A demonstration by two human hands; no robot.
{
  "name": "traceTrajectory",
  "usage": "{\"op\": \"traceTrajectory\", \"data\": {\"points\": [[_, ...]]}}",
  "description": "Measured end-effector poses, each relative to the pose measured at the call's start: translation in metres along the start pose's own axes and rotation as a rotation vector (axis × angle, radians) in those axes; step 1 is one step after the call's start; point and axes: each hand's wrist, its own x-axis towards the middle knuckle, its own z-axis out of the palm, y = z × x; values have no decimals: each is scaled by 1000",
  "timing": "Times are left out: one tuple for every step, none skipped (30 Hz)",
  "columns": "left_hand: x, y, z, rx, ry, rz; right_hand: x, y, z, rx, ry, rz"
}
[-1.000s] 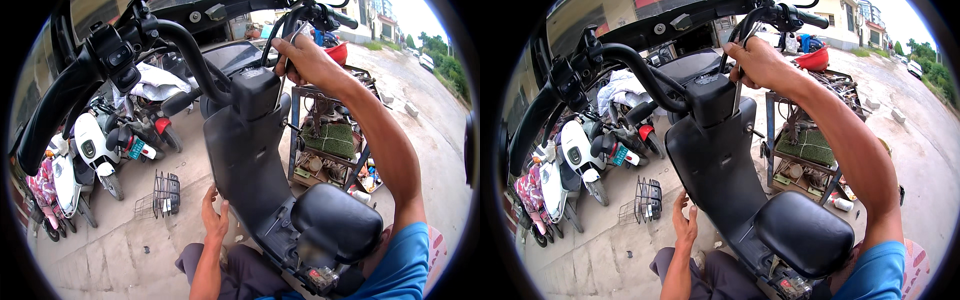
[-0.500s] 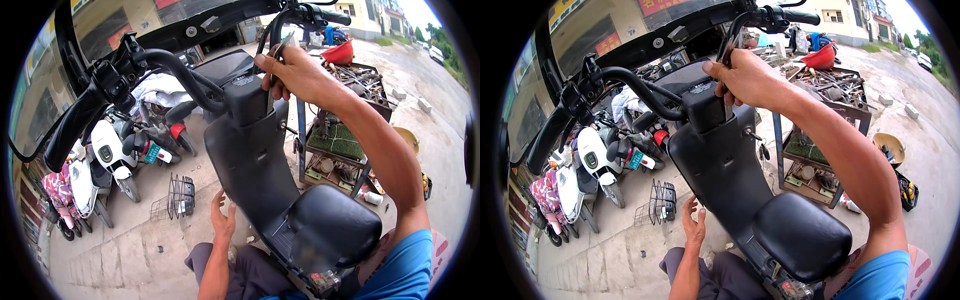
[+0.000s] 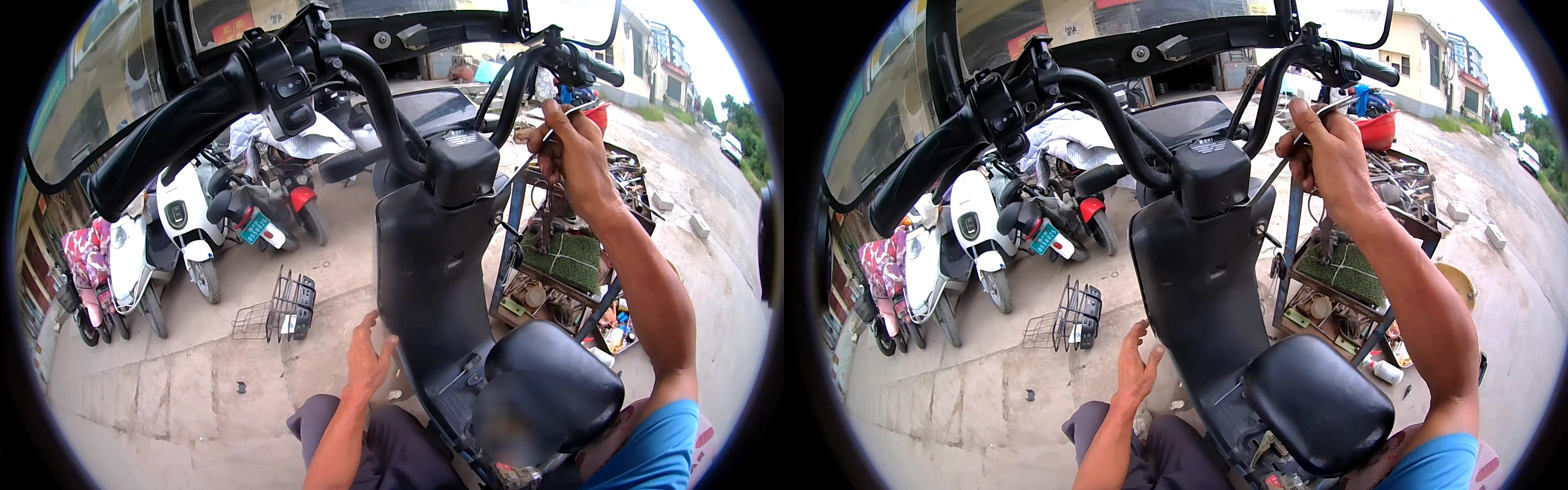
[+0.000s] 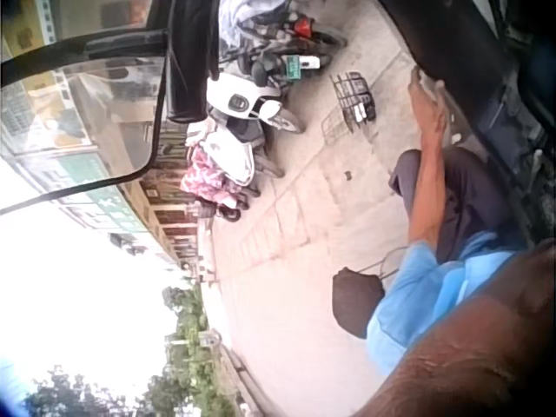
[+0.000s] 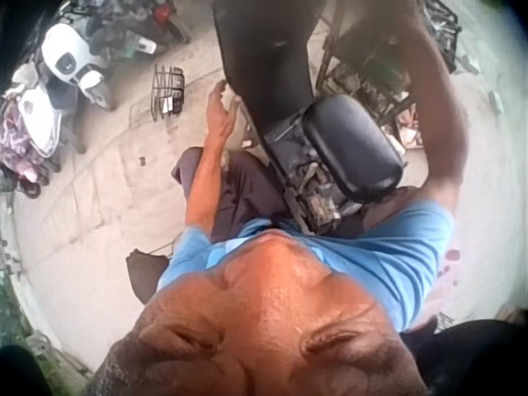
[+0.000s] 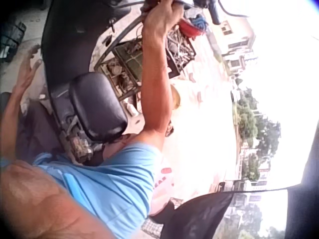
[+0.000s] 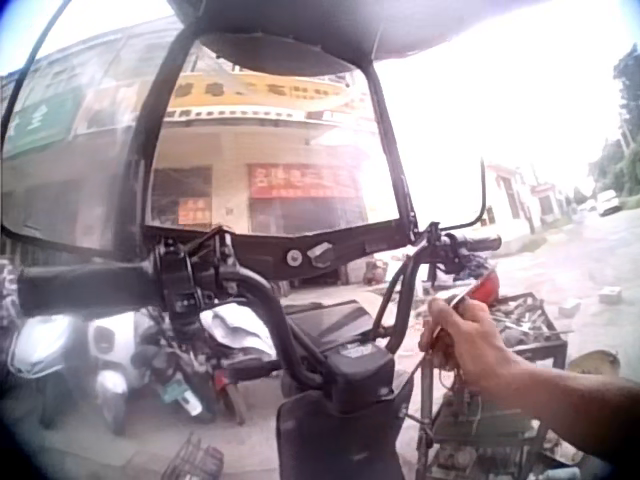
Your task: The person removes screws from the front fairing of a motorcycle using a socket wrench, then pries the plastic panels apart with a metal tool and their hands to detach the front assembly.
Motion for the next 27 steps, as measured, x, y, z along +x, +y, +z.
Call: {"op": "traceTrajectory", "data": {"points": [[2,4,1,2,-15,-4,3,-1,-8,8,9,55],[0,4,-2,16,-27,-16,4,1,-6,18,20,56],[0,3,-3,17,-27,-19,4,2,-4,26,31,57],[0,2,-4,16,-27,-21,4,-1,-2,17,9,33],[-1,0,-6,18,-25,-26,3,-5,3,-13,-17,-29],[0,-1,-8,15,-14,-5,1,-9,8,-44,-41,-90],[1,-2,-11,12,-3,15,-2,-13,14,-74,-66,-151],[3,-2,-9,-1,5,36,-7,-22,21,-114,-64,-207],[6,1,-10,-7,10,47,-12,-28,27,-164,-85,-273],[11,6,-13,-11,14,53,-19,-35,34,-163,-111,-273],[17,11,-17,-13,18,58,-25,-40,40,-161,-137,-273],[25,16,-23,9,28,95,-26,-40,42,-170,-143,-276],[36,23,-27,24,36,131,-24,-39,41,-188,-148,-278],[48,26,-27,34,42,168,-22,-35,38,-215,-129,-286],[61,28,-31,52,58,216,-17,-30,37,-227,-95,-267],[77,32,-27,51,71,271,-11,-25,31,-221,-47,-220],[89,33,-27,62,83,323,-4,-18,25,-204,0,-169],[100,32,-30,72,95,360,2,-13,23,-214,42,-126],[109,30,-32,82,107,396,8,-8,23,-209,105,-75],[114,27,-32,89,114,440,15,-2,19,-166,97,-47],[113,25,-31,77,133,440,19,2,18,-123,90,-19],[113,23,-30,65,152,441,21,5,19,-127,94,-4],[109,21,-28,53,159,438,23,6,17,-137,80,-5],[109,17,-26,41,136,419,29,7,12,-149,66,-7],[111,12,-26,29,115,402,31,6,9,-161,53,-10],[118,9,-32,40,99,398,26,4,17,-173,42,20],[118,6,-35,44,102,392,21,8,25,-166,31,35]]}}
